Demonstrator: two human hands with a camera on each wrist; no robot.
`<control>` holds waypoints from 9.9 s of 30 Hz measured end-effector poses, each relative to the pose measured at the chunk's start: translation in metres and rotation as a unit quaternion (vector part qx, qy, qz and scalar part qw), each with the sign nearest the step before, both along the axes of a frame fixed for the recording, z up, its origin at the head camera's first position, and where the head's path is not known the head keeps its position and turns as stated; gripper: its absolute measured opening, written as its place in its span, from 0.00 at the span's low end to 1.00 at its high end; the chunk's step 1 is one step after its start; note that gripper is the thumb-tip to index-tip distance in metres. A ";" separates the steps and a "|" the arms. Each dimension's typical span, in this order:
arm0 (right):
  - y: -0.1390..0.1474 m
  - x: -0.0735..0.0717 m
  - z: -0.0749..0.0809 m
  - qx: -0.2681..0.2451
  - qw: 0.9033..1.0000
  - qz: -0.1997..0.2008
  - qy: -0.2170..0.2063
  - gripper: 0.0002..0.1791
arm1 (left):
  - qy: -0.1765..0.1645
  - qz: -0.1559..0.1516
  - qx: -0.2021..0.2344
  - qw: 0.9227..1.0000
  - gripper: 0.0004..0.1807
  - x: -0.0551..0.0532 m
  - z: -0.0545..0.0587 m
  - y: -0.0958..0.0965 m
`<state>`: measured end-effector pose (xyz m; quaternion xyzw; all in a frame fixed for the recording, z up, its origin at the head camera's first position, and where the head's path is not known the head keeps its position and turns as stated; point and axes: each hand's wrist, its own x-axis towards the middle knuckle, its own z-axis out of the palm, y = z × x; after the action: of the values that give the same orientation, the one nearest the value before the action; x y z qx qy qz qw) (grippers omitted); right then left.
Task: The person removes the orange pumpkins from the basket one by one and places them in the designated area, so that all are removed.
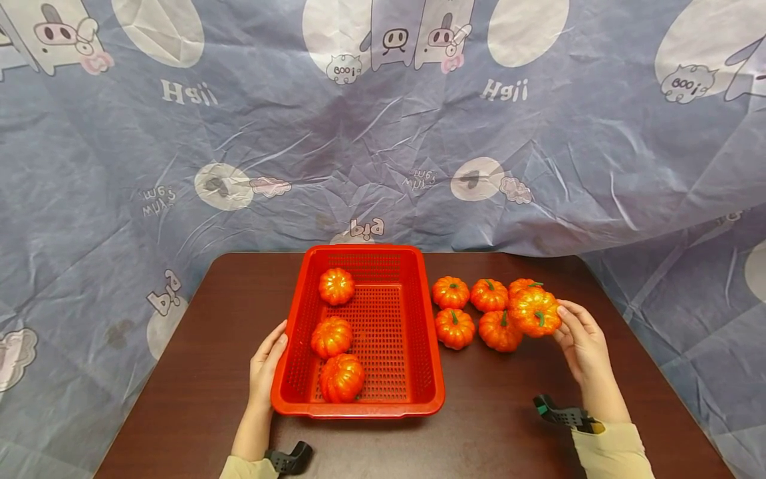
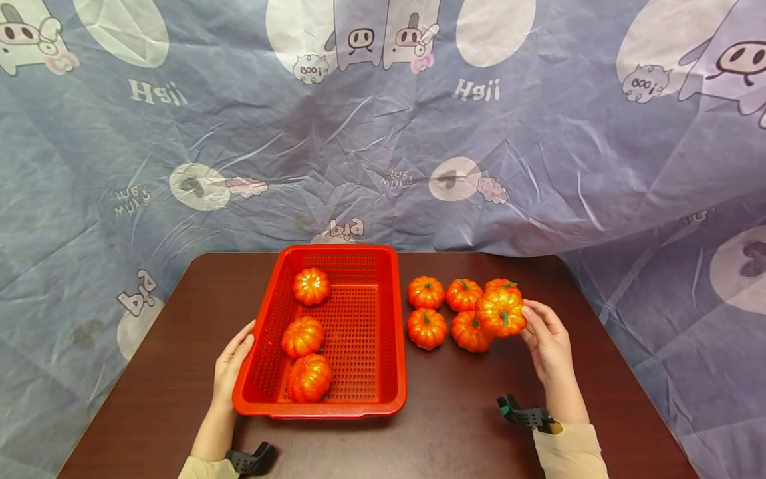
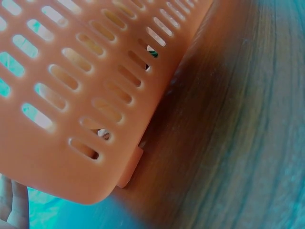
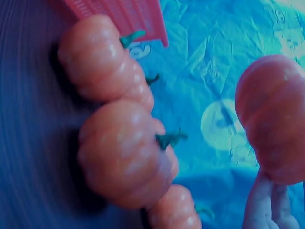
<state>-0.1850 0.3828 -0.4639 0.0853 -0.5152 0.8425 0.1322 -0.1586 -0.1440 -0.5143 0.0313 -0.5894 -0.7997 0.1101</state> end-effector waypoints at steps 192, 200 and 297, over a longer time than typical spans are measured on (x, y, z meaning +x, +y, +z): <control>-0.289 -0.043 -0.003 0.489 0.748 0.449 -0.013 0.32 | 0.023 0.007 -0.008 1.000 0.23 0.000 -0.006 0.000; -0.289 -0.041 -0.001 0.488 0.746 0.453 -0.020 0.33 | 0.008 0.004 0.007 1.000 0.24 0.001 -0.002 0.002; -0.089 0.015 0.028 0.262 0.947 0.166 0.082 0.38 | 0.000 0.009 0.001 1.000 0.24 0.001 0.000 0.002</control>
<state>-0.1699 0.2942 -0.4357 0.2699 -0.6839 0.6778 0.0057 -0.1578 -0.1421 -0.5143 0.0369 -0.5881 -0.7994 0.1170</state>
